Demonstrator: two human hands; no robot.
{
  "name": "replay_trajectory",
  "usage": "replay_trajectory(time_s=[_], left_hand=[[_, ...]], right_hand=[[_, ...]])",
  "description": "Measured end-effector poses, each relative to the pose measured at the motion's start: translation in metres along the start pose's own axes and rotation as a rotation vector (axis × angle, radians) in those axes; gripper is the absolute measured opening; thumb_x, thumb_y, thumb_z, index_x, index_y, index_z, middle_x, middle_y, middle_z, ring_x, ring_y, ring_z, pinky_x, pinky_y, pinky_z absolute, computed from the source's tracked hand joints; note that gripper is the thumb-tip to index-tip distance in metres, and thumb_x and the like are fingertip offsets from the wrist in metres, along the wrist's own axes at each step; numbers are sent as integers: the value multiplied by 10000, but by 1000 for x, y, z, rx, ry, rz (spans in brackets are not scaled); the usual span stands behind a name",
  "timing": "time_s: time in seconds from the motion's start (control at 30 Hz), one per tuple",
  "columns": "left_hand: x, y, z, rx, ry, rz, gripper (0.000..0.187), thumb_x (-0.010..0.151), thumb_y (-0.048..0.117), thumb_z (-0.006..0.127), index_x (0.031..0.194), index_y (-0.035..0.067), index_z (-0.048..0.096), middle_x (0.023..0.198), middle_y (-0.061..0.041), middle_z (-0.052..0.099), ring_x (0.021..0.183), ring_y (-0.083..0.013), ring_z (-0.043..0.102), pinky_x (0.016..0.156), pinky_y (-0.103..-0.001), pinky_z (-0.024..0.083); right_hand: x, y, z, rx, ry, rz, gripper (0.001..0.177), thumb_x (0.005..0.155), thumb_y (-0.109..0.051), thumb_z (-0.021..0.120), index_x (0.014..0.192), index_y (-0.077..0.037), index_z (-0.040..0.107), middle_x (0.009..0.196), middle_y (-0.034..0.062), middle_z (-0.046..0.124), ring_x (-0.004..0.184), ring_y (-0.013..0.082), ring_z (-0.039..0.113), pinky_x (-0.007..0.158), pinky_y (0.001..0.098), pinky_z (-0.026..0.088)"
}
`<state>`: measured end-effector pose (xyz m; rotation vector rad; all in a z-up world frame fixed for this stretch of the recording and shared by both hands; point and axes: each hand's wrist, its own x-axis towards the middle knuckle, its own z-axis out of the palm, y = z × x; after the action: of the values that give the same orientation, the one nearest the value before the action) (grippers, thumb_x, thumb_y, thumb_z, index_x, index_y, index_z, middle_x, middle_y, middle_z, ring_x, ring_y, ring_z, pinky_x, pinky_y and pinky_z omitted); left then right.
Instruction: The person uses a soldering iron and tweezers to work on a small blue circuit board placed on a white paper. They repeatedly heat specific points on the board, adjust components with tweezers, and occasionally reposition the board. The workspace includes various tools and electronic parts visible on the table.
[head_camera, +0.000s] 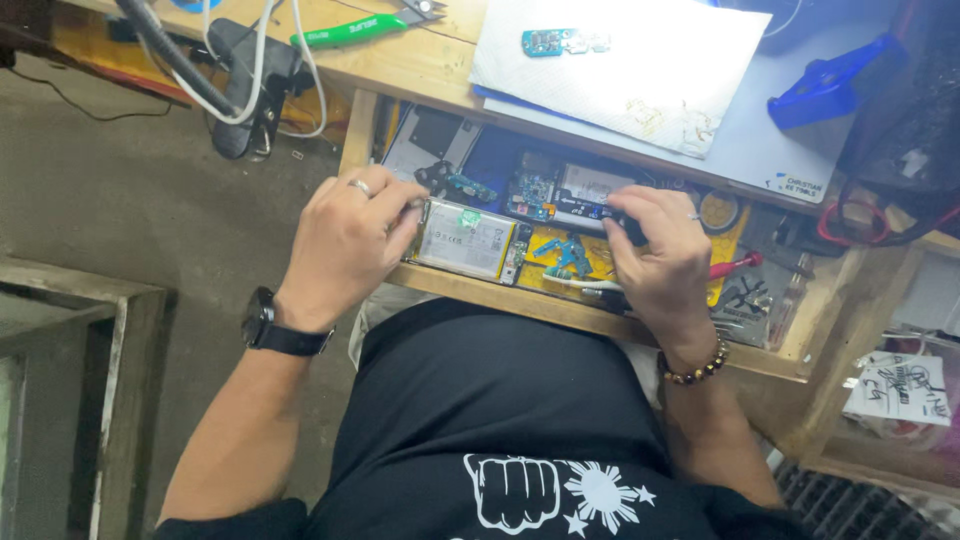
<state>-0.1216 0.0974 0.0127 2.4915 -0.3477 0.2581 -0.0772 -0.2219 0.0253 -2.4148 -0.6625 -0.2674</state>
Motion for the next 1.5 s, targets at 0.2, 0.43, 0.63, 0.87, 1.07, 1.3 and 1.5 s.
replay_trajectory(time_s=[0.2,0.43,0.63,0.87,1.07,1.3,1.5], left_hand=[[7,8,15,-85,13,26,77,920,133,754,969,89,715,911,-54,671,887,-277,665,800,-410,511],[22,19,20,-113,59,78,91,895,126,786,929,79,717,862,-62,667,858,-280,666,780,-418,501],[23,25,26,-83,83,116,103,916,134,791,942,64,719,858,-61,651,840,-269,651,766,-396,510],[16,21,16,-49,95,55,104,885,140,804,926,76,732,834,-39,652,791,-241,648,729,-389,487],[12,15,20,-43,91,43,137,884,153,817,966,80,736,882,-48,655,825,-253,651,762,-398,495],[14,11,24,-46,67,21,172,887,178,833,999,84,743,929,-50,659,864,-266,643,787,-407,490],[2,1,12,5,-5,0,144,921,119,777,1061,103,749,1017,-25,678,966,-242,648,846,-390,474]], right_hand=[[-1,8,-14,14,-61,54,206,887,39,772,1075,-9,704,1108,148,732,1044,310,705,927,388,561],[15,2,-26,124,29,64,144,949,21,772,1073,-25,715,1090,128,745,992,253,746,859,348,588],[98,30,-5,-17,68,-262,240,999,-15,784,1197,-49,653,1176,123,716,1064,315,687,937,392,546],[129,41,16,39,-62,-162,254,991,-66,814,1200,-63,670,1008,108,700,912,272,690,809,384,533],[87,50,-2,-91,96,-143,228,967,-38,828,1127,-32,666,1038,130,679,971,324,647,879,431,498],[39,39,-22,-186,198,42,181,997,15,815,1102,-4,669,1121,142,652,1073,316,613,945,408,490],[14,12,-29,-58,142,61,127,983,28,802,1047,-19,704,1051,102,695,959,258,663,835,401,514]])
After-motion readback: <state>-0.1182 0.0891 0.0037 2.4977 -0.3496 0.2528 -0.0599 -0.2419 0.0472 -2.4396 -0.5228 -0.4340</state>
